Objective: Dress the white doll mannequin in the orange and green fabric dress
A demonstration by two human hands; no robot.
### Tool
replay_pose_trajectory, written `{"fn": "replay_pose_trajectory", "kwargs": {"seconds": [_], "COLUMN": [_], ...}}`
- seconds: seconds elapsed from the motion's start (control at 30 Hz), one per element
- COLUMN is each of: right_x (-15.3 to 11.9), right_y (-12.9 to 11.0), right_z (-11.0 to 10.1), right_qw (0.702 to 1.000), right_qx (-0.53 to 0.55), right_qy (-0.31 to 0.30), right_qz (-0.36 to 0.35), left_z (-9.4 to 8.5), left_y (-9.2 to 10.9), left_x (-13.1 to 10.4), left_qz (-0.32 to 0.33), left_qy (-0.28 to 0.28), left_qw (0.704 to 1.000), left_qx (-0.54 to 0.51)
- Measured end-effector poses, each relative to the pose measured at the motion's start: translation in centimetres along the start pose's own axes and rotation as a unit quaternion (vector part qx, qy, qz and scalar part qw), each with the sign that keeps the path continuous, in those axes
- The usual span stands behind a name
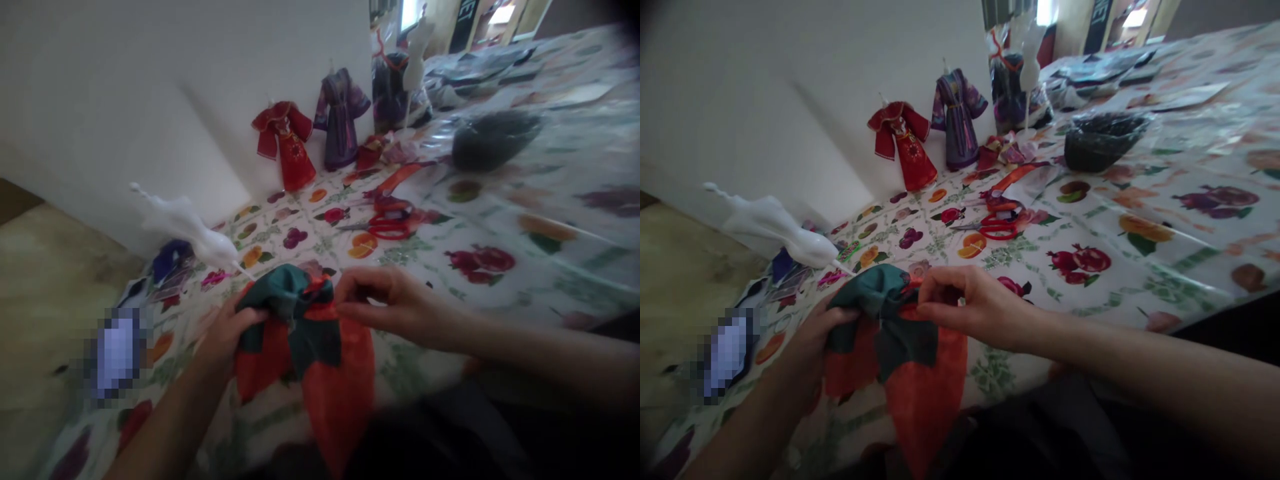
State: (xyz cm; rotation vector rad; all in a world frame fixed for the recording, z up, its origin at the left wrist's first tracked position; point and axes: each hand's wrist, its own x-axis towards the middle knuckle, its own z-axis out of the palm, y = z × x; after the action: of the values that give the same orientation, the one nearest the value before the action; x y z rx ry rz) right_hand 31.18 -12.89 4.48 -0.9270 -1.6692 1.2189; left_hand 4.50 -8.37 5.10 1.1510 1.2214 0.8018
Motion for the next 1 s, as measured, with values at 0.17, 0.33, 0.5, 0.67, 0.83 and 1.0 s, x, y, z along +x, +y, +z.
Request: {"fn": "replay_pose_trajectory", "kwargs": {"seconds": [0.17, 0.33, 0.5, 0.67, 0.83, 1.0], "right_x": [0.4, 1.3, 2.2, 2.7, 2.4, 2.3], "right_y": [0.0, 0.6, 0.7, 1.1, 1.5, 1.3], "right_z": [0.0, 2.4, 4.7, 5.8, 5.2, 3.7], "right_qw": [0.999, 0.996, 0.99, 0.995, 0.998, 0.998], "right_qx": [-0.042, -0.069, -0.117, -0.077, -0.045, -0.047], "right_qy": [-0.005, -0.05, -0.034, -0.015, -0.016, -0.009], "right_qz": [0.003, 0.032, 0.063, 0.061, 0.049, 0.036], "left_z": [0.0, -0.2, 0.5, 0.9, 0.1, -1.8], "left_y": [0.6, 0.4, 0.5, 0.4, 0.2, -0.6], "left_x": [-0.1, -0.7, -1.3, -1.4, -1.2, -0.6], "left_qz": [-0.026, -0.024, -0.015, -0.003, 0.0, 0.01], "left_qy": [0.066, 0.058, 0.034, 0.026, 0.021, 0.016], "left_qw": [0.997, 0.996, 0.996, 0.995, 0.996, 1.0], "left_qx": [-0.024, -0.056, -0.079, -0.092, -0.086, -0.01]}}
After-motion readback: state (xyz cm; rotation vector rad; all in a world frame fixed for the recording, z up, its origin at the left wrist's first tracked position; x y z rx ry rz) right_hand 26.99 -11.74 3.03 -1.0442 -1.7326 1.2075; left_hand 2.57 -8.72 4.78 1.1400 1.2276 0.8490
